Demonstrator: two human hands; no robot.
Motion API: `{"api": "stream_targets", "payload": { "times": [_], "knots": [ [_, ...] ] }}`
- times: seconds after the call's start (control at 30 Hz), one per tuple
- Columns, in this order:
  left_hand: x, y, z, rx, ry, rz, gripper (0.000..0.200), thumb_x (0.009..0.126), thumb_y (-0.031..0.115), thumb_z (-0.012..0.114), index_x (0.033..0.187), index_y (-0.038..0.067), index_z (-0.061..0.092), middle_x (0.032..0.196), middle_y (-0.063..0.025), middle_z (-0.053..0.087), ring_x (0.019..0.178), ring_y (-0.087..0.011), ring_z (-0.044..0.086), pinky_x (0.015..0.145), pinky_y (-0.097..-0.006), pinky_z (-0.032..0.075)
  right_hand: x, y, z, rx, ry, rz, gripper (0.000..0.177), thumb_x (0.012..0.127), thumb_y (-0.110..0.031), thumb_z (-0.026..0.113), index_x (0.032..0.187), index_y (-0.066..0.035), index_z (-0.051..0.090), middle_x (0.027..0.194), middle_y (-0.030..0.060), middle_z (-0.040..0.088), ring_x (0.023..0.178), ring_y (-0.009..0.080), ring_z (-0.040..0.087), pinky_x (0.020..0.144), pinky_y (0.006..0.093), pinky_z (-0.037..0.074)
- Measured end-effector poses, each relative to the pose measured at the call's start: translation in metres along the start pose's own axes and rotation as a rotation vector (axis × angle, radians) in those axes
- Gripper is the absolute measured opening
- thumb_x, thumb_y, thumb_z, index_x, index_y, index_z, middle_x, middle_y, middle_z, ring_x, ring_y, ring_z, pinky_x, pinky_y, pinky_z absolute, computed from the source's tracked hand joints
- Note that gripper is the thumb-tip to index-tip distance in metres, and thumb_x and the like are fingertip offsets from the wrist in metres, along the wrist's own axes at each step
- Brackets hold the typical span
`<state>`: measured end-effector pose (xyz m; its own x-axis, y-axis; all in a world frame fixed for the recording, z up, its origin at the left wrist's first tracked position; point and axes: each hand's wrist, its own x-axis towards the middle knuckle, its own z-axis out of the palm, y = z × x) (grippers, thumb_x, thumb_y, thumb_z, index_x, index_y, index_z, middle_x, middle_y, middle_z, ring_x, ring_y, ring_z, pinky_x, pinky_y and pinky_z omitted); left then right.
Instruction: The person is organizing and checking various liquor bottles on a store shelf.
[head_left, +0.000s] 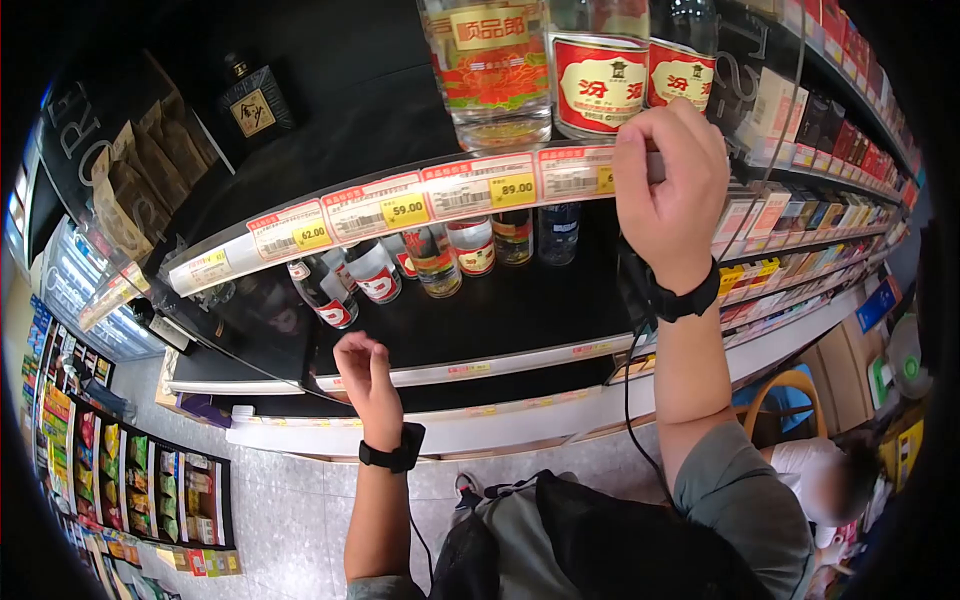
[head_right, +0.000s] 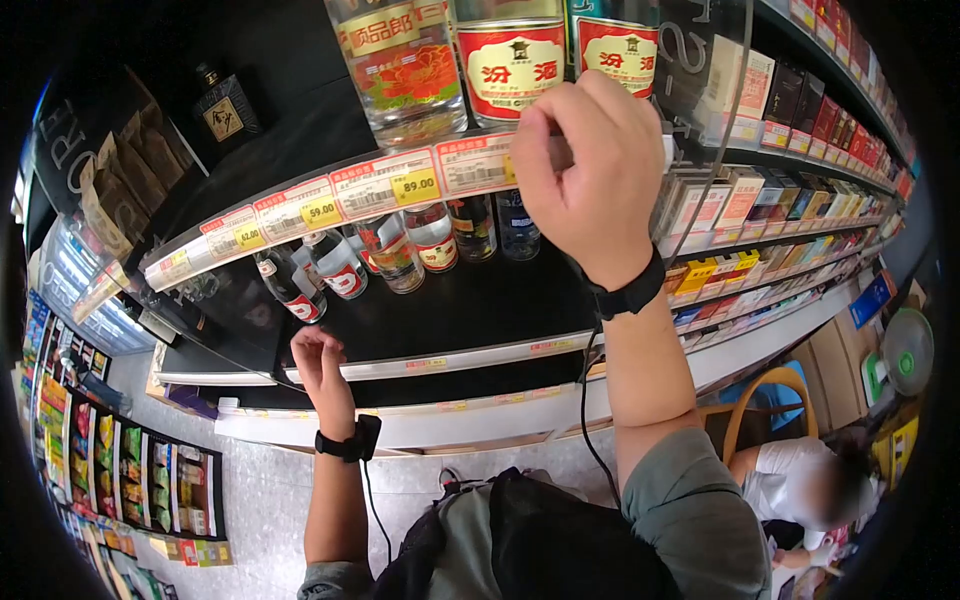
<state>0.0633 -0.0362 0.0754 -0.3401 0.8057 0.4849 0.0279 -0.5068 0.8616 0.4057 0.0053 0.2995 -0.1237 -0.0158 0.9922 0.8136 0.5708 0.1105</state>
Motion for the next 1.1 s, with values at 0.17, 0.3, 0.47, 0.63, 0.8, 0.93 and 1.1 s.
{"api": "stream_targets", "payload": {
  "times": [0.17,0.3,0.47,0.63,0.8,0.93,1.1],
  "knots": [
    [0.025,-0.015,-0.019,0.026,0.051,-0.044,0.024,0.108,0.013,0.061,0.13,0.01,0.051,0.109,0.0008,0.056,0.095,-0.0085,0.054,0.078,-0.025,0.046,-0.002,-0.002,0.006,-0.034,-0.001,0.008,0.012,0.091,-0.011,0.069,0.082,-0.008,0.063,0.075,0.0055,0.057,0.067,0.0274,0.056,0.067,0.0393,0.04],
    [0.052,-0.01,-0.045,-0.014,0.194,0.0,0.023,0.109,0.014,0.059,0.13,0.009,0.053,0.108,0.0017,0.056,0.094,-0.008,0.054,0.08,-0.0249,0.045,-0.002,0.001,0.002,-0.038,-0.014,0.021,0.013,0.093,-0.012,0.067,0.082,-0.008,0.062,0.075,0.0059,0.058,0.067,0.0275,0.056,0.067,0.0389,0.041],
    [0.049,-0.01,-0.057,0.067,0.148,0.053,0.019,0.107,0.011,0.061,0.125,0.009,0.053,0.106,0.0013,0.054,0.093,-0.0072,0.052,0.081,-0.0247,0.043,-0.005,-0.001,0.007,-0.037,-0.021,0.044,0.014,0.094,-0.012,0.066,0.082,-0.007,0.061,0.076,0.0066,0.058,0.068,0.0281,0.056,0.067,0.0385,0.041],
    [0.009,0.094,-0.019,0.259,-0.292,0.472,0.017,0.103,0.01,0.063,0.116,0.002,0.056,0.1,-0.012,0.064,0.084,-0.0148,0.06,0.079,-0.0305,0.049,-0.005,-0.003,0.01,-0.036,0.004,0.042,0.015,0.096,-0.008,0.062,0.083,-0.002,0.059,0.076,0.0119,0.056,0.069,0.0312,0.056,0.064,0.0384,0.043],
    [-0.014,0.238,-0.026,0.305,-0.616,0.606,0.016,0.093,0.015,0.073,0.08,0.012,0.066,0.084,0.0014,0.074,0.066,-0.012,0.066,0.06,-0.0249,0.047,-0.01,-0.004,0.013,-0.02,-0.004,0.084,0.015,0.1,-0.007,0.06,0.087,0.002,0.061,0.079,0.0081,0.057,0.071,0.0193,0.054,0.067,0.0308,0.044],
    [-0.021,0.245,-0.011,0.154,-0.584,0.686,0.017,0.098,0.026,0.07,0.105,0.012,0.069,0.103,0.0059,0.072,0.088,-0.0136,0.069,0.073,-0.03,0.047,-0.015,0.002,0.016,0.054,0.042,0.115,0.018,0.103,-0.008,0.06,0.09,0.004,0.063,0.083,0.0054,0.06,0.076,0.014,0.054,0.071,0.0272,0.044],
    [-0.024,0.208,-0.011,0.194,-0.656,0.843,0.024,0.103,0.008,0.054,0.123,-0.002,0.063,0.124,-0.0076,0.068,0.111,-0.0178,0.066,0.094,-0.0285,0.046,-0.015,0.009,0.016,0.039,0.038,0.116,0.018,0.104,-0.009,0.06,0.092,0.004,0.063,0.085,0.0045,0.06,0.079,0.0127,0.054,0.073,0.0261,0.044]
  ]
}}
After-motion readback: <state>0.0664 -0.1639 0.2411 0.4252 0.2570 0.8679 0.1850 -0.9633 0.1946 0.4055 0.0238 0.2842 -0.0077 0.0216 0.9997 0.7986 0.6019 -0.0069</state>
